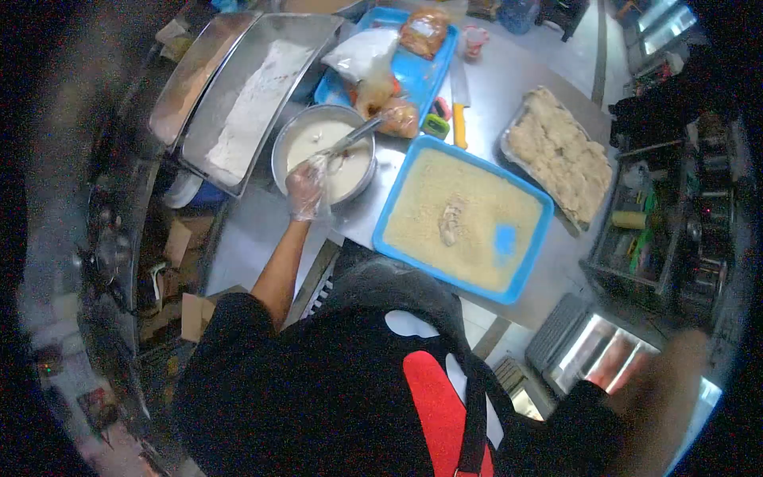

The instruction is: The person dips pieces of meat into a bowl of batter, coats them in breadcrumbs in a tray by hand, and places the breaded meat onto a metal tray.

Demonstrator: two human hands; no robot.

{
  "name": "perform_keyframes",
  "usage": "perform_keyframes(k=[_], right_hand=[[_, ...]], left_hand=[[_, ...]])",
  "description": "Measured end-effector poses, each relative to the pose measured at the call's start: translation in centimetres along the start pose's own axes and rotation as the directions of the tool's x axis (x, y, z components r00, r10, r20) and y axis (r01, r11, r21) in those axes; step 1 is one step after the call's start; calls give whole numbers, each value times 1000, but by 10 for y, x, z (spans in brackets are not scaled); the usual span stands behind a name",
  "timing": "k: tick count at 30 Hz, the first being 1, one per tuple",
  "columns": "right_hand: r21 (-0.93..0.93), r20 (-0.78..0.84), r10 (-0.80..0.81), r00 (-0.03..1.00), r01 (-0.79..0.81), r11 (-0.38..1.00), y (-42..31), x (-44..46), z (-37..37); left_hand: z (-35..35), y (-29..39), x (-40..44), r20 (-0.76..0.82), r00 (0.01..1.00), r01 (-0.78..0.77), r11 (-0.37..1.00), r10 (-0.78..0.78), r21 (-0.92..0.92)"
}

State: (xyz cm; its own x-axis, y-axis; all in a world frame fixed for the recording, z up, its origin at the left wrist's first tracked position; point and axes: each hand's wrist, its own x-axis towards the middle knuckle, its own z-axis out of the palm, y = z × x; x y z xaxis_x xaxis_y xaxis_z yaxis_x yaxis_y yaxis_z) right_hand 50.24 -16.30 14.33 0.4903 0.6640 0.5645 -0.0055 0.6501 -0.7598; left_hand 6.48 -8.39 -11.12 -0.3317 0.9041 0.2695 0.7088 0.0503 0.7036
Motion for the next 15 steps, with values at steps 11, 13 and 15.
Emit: perform_keyframes(k=[11,13,15], right_hand=[[16,-29,-81,996,81,997,-19,-2,8],[14,-36,-103,994,103,995,-25,-2,8],[10,-38,-116,992,117,993,-31,-2,11]], left_hand=[[1,-6,3,7,996,-87,996,87,9],[3,0,2,18,1000,-11,989,14,-145],[6,7,0,29,993,114,869,-114,-482]])
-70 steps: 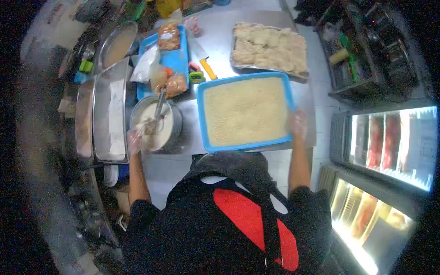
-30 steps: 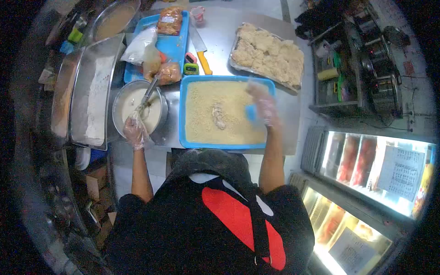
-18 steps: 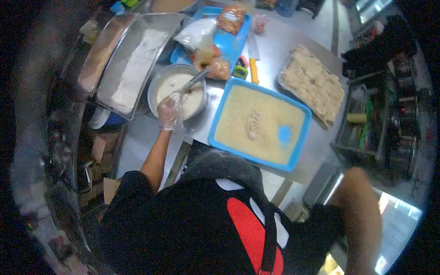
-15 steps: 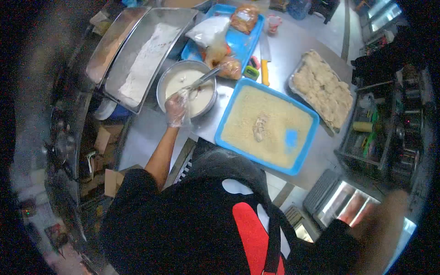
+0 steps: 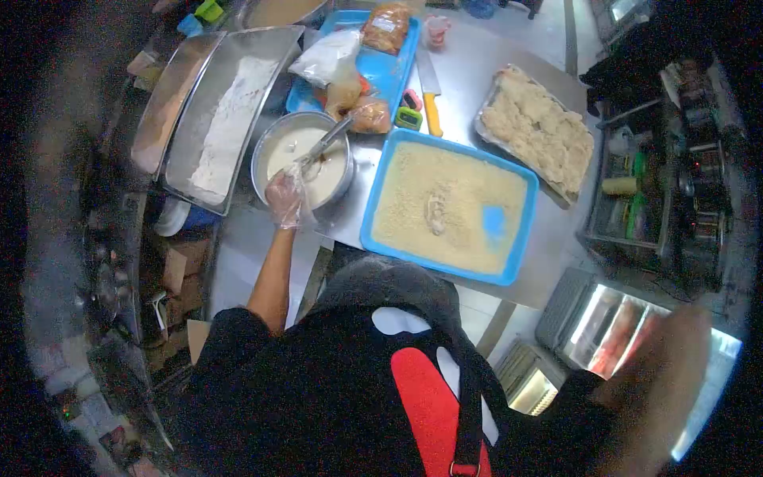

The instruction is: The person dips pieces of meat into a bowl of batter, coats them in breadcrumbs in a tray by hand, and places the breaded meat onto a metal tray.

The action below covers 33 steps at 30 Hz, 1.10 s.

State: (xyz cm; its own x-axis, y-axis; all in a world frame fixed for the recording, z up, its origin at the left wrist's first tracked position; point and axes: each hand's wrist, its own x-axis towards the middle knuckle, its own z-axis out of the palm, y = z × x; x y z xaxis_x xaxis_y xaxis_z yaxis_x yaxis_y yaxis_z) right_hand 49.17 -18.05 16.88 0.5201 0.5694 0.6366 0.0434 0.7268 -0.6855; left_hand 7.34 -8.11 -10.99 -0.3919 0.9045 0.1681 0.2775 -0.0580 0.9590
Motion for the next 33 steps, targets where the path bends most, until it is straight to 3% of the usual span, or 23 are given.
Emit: perform_keyframes(k=[3,5,6,7,8,9,10,12,15,18,21,24,28,30,31,32,33], right_hand=[[-15,-15,-24,1000,23,1000,-7,3,7],[-30,-27,-72,997,71,997,-8,5,16],[-17,-36,-87,996,87,996,-1,6,26],[-29,-56,-121,991,120,992,-4,9,29],[-17,-75,-154,985,153,988,4,8,31],[-25,-103,-188,977,187,982,5,10,32],[-19,-124,-212,969,211,977,11,14,35],[-30,-165,-240,957,238,971,18,21,31],[-51,-204,-252,946,247,968,29,30,26],[-62,-229,-259,938,251,966,36,32,21],[-81,-243,-255,936,243,967,42,31,18],[-95,-246,-250,936,233,968,48,30,17],[-135,-230,-225,947,198,971,60,20,19],[-183,-189,-130,973,96,978,76,6,19],[-227,-144,-19,989,-15,974,90,-5,17],[-278,-90,143,986,-163,947,111,-16,11],[-391,-9,439,899,-407,826,146,-34,-14]], left_hand=[[-16,-5,4,69,995,17,814,-70,581],[-21,-43,5,48,995,74,954,-91,291],[-19,-51,3,15,1000,-20,965,16,261],[-10,-15,-2,-76,994,-45,939,75,340],[-18,-26,1,84,996,-11,980,-6,200],[-12,-1,-1,43,996,-89,926,78,368],[-9,13,-5,45,998,46,992,-52,118],[-10,-10,0,5,972,-220,899,236,379],[-17,-4,3,132,984,-164,883,117,439],[-18,-18,5,128,992,-37,959,1,282],[-14,-26,4,58,981,-196,927,187,318],[-16,-17,3,70,978,-208,871,198,445],[-25,-47,6,110,962,-274,886,251,374],[-19,-33,5,137,957,-287,902,255,323],[-21,-41,7,107,980,-188,948,165,256],[-22,-53,8,76,994,-86,979,73,182],[-24,-59,10,91,996,-51,957,26,284]])
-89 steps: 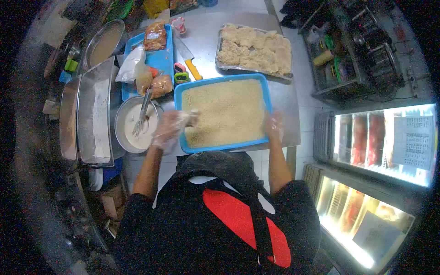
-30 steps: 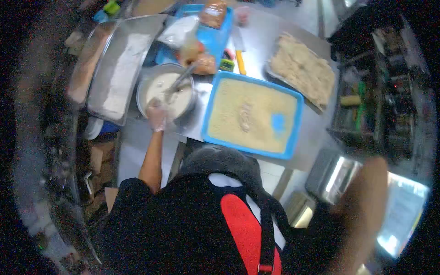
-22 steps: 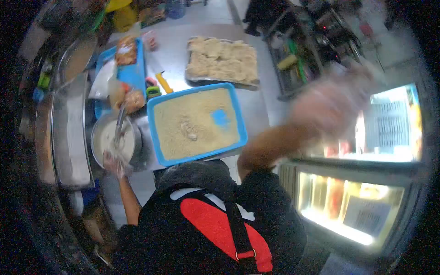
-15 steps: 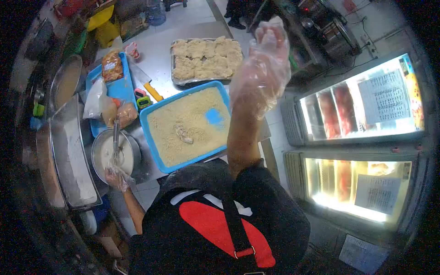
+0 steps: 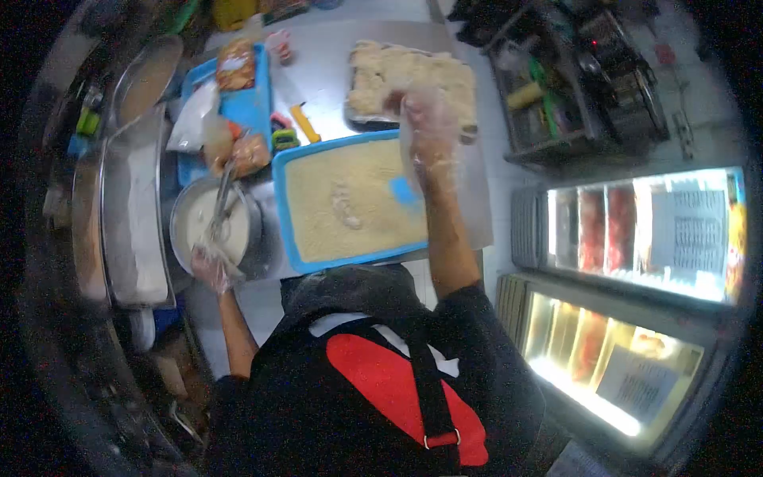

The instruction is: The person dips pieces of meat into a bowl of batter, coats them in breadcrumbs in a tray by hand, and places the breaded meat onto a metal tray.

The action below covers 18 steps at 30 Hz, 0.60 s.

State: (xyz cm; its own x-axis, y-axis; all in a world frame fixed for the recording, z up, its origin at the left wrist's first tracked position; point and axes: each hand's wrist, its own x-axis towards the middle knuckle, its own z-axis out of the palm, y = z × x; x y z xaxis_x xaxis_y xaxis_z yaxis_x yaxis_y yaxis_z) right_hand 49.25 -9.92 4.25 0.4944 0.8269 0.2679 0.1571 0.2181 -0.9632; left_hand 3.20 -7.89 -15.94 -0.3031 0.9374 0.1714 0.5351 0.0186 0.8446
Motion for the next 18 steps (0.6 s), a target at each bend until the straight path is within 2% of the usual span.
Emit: perform_keyframes(k=[1,3,5,7,8,10,13,14,17,18], right_hand=[[-205,193,248,949,-208,956,46,0,-8],[-603,403,342,849,-35,797,167,-9,-31],[-867,390,411,824,178,466,187,-33,-13],[-937,225,447,866,67,343,188,-61,13],[-960,137,453,881,6,279,187,-70,21],[-885,331,409,850,128,448,185,-83,17],[-695,586,282,760,292,657,182,-86,-1],[-611,662,228,714,339,715,185,-86,-1],[-484,596,200,778,149,862,221,-84,1],[-595,511,277,813,102,797,221,-86,9]], left_hand=[[0,-3,2,28,999,42,994,-45,96],[0,44,-2,-34,999,0,994,3,106],[0,57,-4,-47,999,-9,996,13,87],[1,50,-4,-20,1000,12,999,-11,37],[1,47,-2,-40,999,-29,993,34,117],[1,42,0,-54,990,-111,954,131,279],[4,48,0,-82,994,-69,996,74,65],[3,52,-1,-87,993,-65,993,74,95],[-2,78,-7,-53,998,-25,988,34,154],[-3,77,-7,-25,1000,5,988,-2,152]])
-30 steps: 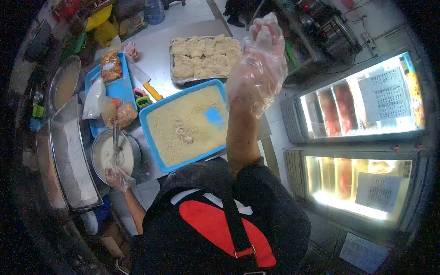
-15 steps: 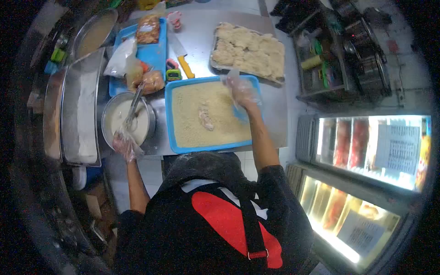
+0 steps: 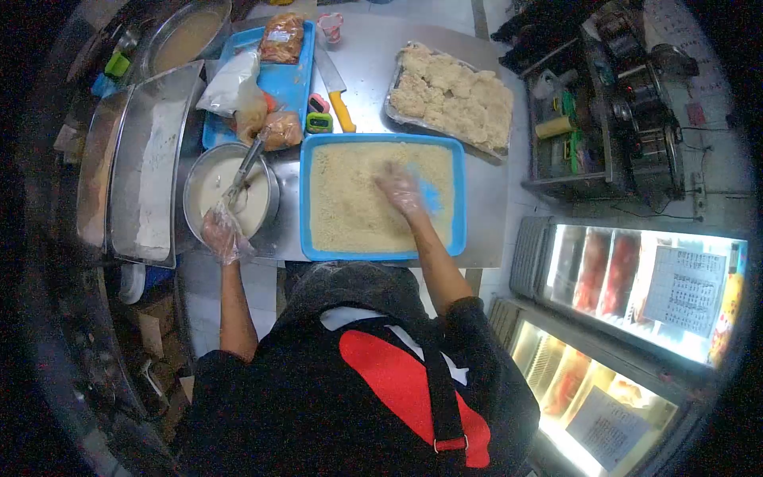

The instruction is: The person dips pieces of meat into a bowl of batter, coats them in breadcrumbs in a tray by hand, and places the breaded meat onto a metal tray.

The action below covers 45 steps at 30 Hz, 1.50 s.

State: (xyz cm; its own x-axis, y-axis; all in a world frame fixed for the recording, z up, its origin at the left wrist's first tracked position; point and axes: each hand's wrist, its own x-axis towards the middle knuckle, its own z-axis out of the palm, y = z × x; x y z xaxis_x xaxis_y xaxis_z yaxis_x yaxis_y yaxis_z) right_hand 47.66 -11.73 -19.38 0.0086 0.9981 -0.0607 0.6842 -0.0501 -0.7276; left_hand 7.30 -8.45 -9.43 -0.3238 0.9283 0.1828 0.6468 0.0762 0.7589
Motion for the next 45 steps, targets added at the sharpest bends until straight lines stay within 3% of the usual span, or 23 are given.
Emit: perform_keyframes(k=[2,5,8,11,14,17,19,22,24,26,29,32,34,35,36,37,39,40,42,45], right_hand=[[-135,-91,208,974,-219,966,-26,17,20],[-316,161,408,899,-344,884,-70,29,14],[-294,154,212,965,-160,942,-53,27,9],[-223,80,158,984,-137,965,-107,15,-38],[-166,-180,-265,947,237,957,-88,-3,-38],[-244,89,-130,988,148,958,-107,-33,-52],[-371,-84,-228,970,182,911,-110,-53,-45],[-489,-207,-233,950,105,866,-72,-65,-14],[-386,-250,-117,961,11,922,-34,-67,14],[-126,-262,66,963,-102,987,-5,-55,19],[-39,-43,296,954,-298,954,-4,-34,8],[88,41,285,958,-288,954,-67,-12,-21],[168,-228,274,934,-239,956,-89,-6,12],[-151,-236,124,964,-163,975,-84,-10,42],[-456,-196,-14,981,-78,886,-75,-15,66],[-460,-117,27,993,-78,884,-81,-16,66],[-462,43,100,994,-69,884,-92,-15,57],[-469,-21,77,997,-78,880,-96,-14,47],[-472,-131,42,990,-100,876,-98,-31,31],[-479,-29,-49,998,29,877,-63,-60,18]], left_hand=[[-1,4,2,25,999,44,999,-44,-26],[-4,11,4,7,999,36,999,-35,-34],[0,-7,5,-2,1000,-18,997,18,70],[-1,-7,7,-18,1000,-2,993,5,116],[0,5,3,-28,999,-23,996,25,84],[-1,-1,2,7,1000,-8,1000,8,-28],[-2,19,1,-40,999,-10,992,5,-126],[6,-18,5,-24,996,-83,993,86,83],[0,-3,2,14,999,-52,991,50,122],[-2,-3,5,17,997,-76,991,74,114],[6,-17,7,-21,990,-141,990,142,24],[4,-12,2,-22,994,-105,994,106,29],[5,-21,5,9,995,-99,990,98,103],[6,-20,6,17,999,-32,999,32,-26],[8,-19,7,38,999,38,987,-32,-155],[10,-16,5,73,993,111,954,-95,-278],[1,-5,3,98,994,54,994,-45,-99],[-1,1,4,98,995,24,1000,-22,-12],[3,-5,5,86,994,-68,997,71,-34],[3,-29,7,74,996,-39,999,39,-10]])
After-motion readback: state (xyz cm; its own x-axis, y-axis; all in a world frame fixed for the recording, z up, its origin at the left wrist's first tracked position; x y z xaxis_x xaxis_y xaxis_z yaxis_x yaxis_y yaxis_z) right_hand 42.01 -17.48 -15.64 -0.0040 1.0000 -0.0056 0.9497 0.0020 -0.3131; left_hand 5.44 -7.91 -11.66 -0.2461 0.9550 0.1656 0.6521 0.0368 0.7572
